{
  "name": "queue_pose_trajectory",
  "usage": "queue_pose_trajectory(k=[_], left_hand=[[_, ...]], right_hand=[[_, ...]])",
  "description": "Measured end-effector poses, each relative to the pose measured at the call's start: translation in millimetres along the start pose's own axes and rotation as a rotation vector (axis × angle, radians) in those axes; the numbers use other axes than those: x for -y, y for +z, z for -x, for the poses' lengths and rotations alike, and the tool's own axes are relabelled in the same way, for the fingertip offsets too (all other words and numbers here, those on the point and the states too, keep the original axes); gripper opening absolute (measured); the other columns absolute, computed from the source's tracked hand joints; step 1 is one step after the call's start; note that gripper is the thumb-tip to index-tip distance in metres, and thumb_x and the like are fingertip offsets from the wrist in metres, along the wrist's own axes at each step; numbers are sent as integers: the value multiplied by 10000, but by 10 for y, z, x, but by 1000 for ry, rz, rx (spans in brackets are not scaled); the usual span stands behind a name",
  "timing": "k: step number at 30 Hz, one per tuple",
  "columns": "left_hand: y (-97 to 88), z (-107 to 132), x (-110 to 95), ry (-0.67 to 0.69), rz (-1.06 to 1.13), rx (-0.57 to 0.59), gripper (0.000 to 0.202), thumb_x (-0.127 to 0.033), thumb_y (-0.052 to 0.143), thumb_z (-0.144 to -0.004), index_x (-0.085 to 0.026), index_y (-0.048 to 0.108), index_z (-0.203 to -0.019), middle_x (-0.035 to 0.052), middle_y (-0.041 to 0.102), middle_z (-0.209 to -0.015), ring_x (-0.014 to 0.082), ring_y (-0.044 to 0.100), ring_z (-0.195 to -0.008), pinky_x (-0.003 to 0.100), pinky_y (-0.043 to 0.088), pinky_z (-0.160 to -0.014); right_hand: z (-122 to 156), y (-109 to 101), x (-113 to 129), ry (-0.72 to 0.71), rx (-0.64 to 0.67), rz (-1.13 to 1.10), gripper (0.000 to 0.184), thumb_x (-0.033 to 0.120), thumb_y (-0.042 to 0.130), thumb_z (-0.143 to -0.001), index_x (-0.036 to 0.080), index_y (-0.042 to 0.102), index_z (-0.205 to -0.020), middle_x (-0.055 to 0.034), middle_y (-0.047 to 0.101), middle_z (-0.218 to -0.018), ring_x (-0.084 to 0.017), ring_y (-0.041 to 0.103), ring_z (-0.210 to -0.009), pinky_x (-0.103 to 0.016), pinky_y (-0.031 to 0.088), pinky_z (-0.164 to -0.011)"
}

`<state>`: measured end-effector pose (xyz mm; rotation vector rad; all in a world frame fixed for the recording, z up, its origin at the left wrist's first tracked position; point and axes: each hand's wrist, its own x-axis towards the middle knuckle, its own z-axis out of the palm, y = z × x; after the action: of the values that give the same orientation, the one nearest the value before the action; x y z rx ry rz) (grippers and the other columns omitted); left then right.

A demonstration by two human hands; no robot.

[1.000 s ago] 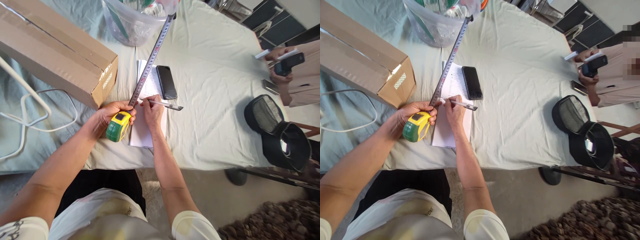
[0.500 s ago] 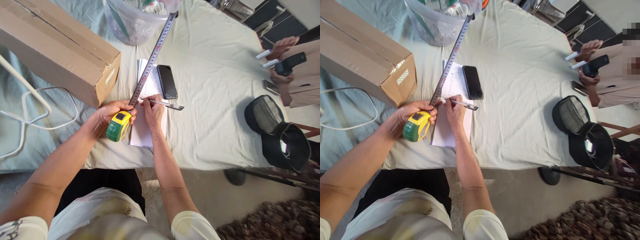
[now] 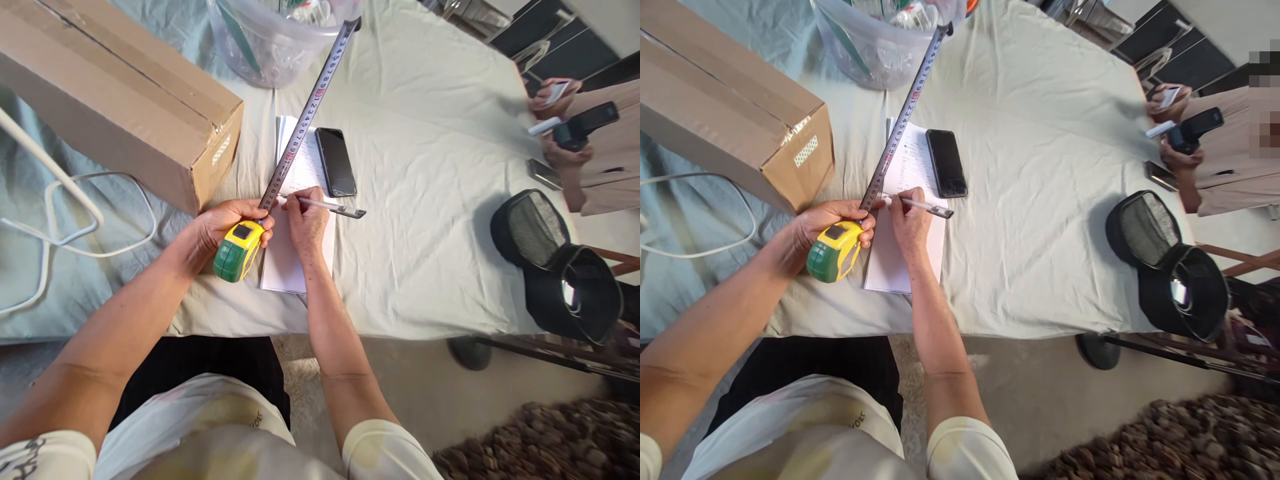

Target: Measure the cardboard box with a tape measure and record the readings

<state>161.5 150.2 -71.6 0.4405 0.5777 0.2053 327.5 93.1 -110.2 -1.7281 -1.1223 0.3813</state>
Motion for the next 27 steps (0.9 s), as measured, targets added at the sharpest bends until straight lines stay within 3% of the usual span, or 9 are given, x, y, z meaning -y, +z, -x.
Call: queue_pose_trajectory(k=[8, 17, 27], left_hand=[[-1, -3, 2, -9, -9, -19, 239, -69, 487, -876, -155, 636, -1042, 12, 590, -607, 178, 602, -534, 286, 526, -543], [-34, -22, 2, 9, -14, 21, 173, -50, 471, -887, -160, 585, -957, 16, 586, -609, 172, 600, -531, 277, 535, -568], [-4, -6, 5, 10, -15, -12, 175, -58, 469, -896, -160, 595, -964, 18, 587, -611, 177, 608, -533, 271, 534, -555]], right_hand=[[12, -6, -47, 18, 35, -6, 131, 335, 547, -876, 266, 480, -787, 49, 643, -664, -163, 619, -636, -333, 501, -708], [1, -19, -35, -3, -7, 8, 126, 327, 532, -888, 255, 489, -795, 47, 629, -654, -155, 598, -648, -314, 476, -698], [0, -11, -60, -32, 5, 21, 127, 301, 539, -891, 256, 491, -782, 52, 610, -656, -152, 586, -648, -313, 468, -695]])
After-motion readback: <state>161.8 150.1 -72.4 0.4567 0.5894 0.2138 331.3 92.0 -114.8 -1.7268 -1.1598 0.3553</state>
